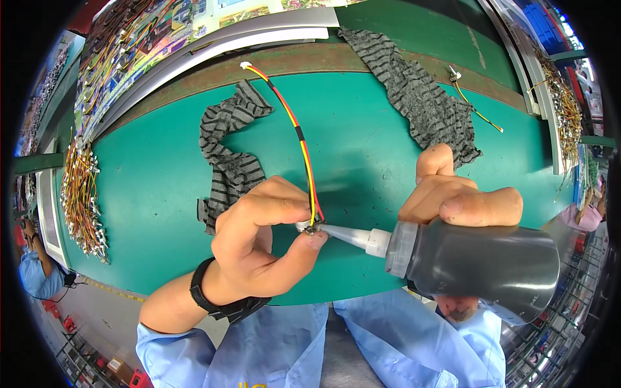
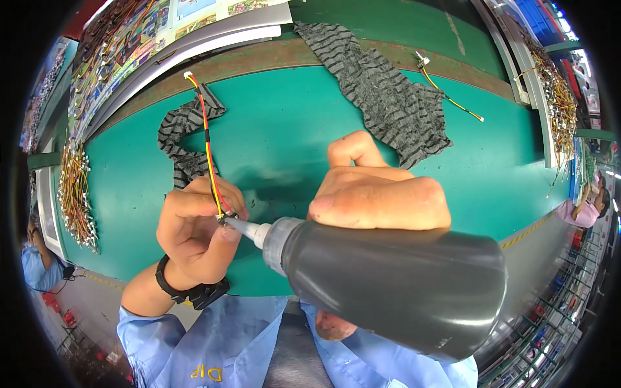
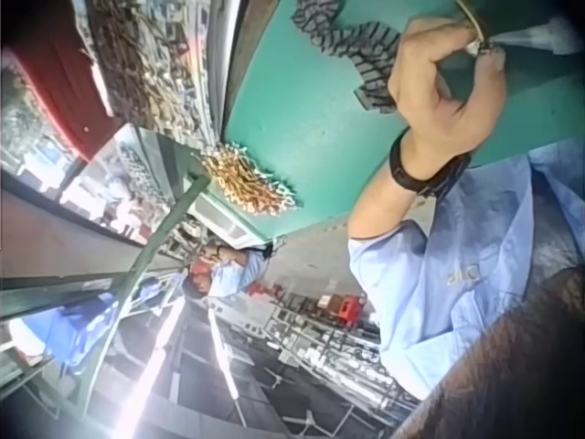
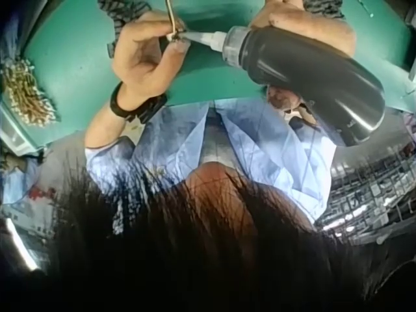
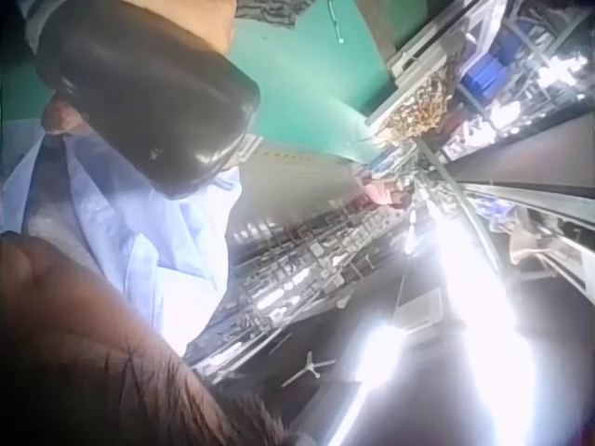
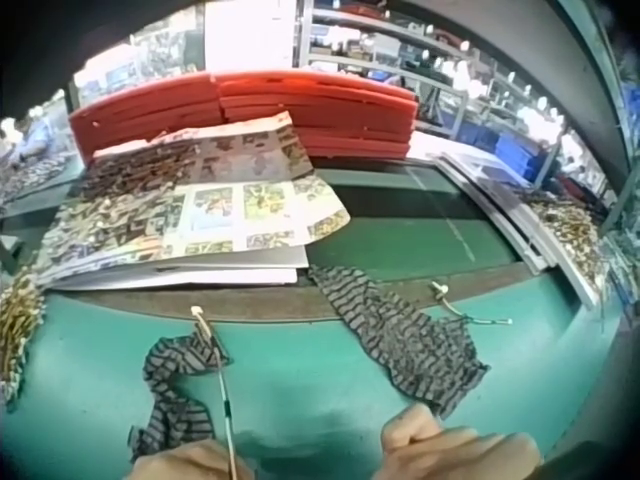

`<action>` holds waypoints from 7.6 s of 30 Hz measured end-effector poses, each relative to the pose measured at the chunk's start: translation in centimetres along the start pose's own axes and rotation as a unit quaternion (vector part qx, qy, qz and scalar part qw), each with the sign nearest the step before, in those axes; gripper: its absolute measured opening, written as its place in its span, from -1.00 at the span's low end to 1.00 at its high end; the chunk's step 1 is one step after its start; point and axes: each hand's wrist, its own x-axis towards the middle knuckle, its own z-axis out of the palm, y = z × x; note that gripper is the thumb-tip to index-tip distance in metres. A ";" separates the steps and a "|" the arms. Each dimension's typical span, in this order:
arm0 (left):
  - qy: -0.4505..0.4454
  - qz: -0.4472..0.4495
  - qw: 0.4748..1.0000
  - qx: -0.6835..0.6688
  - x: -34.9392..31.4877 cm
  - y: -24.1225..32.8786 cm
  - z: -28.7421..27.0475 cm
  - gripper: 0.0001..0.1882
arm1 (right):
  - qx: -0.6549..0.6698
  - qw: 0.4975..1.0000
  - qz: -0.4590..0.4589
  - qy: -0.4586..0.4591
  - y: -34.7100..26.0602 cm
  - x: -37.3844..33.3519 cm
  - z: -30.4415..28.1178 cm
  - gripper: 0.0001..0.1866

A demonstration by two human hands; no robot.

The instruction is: The person picks up a wire harness, applies glue to its connector from a squeeze bottle, and sets it down, repeating this process for several more assemblies.

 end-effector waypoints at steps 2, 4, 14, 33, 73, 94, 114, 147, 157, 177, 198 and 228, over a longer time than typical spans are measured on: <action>-0.001 0.002 1.000 0.001 0.0 0.0 0.0 -0.69 | -0.019 1.000 -0.008 0.016 0.3 -0.1 0.0 -0.27; -0.002 0.005 1.000 0.001 0.0 -0.1 0.0 -0.70 | -0.029 0.999 -0.012 0.024 0.3 -0.1 -0.2 -0.26; -0.001 0.003 1.000 0.001 -0.1 0.0 0.0 -0.70 | -0.005 1.000 0.000 -0.027 0.2 0.2 -0.9 -0.24; 0.003 -0.007 1.000 -0.002 0.0 -0.3 0.0 -0.72 | 0.002 0.997 0.011 -0.079 0.1 0.6 -1.5 -0.27; -0.068 -0.025 0.760 0.646 29.9 -1.8 -32.0 -0.77 | 0.480 0.724 0.366 0.334 1.4 2.2 -1.3 -0.19; -0.141 0.027 0.858 0.494 30.5 -1.9 -11.1 -0.87 | 0.573 0.673 0.187 0.429 -1.4 2.3 -5.9 -0.13; -0.495 0.159 0.752 0.405 24.3 -11.3 15.2 -0.77 | 0.460 0.724 0.017 0.513 -6.5 -6.8 -17.9 -0.23; 0.005 -0.138 0.989 -0.052 -0.2 0.9 1.1 -0.84 | 0.192 0.963 0.153 0.110 0.5 1.2 3.1 -0.09; 0.035 -0.127 0.986 -0.097 -0.7 0.2 0.9 -0.82 | 0.172 0.984 -0.040 0.039 3.1 0.3 -0.7 -0.09; -0.047 0.013 0.999 -0.018 0.4 -0.3 0.2 -0.78 | 0.063 0.996 -0.053 0.040 1.2 0.3 0.2 -0.18; -0.037 0.019 0.999 -0.002 0.4 -0.4 0.4 -0.77 | 0.053 0.996 -0.068 0.025 1.0 0.4 -0.3 -0.23; -0.043 -0.009 0.999 -0.002 -0.2 -0.3 0.1 -0.73 | 0.043 0.997 -0.058 0.007 0.7 0.3 -0.4 -0.19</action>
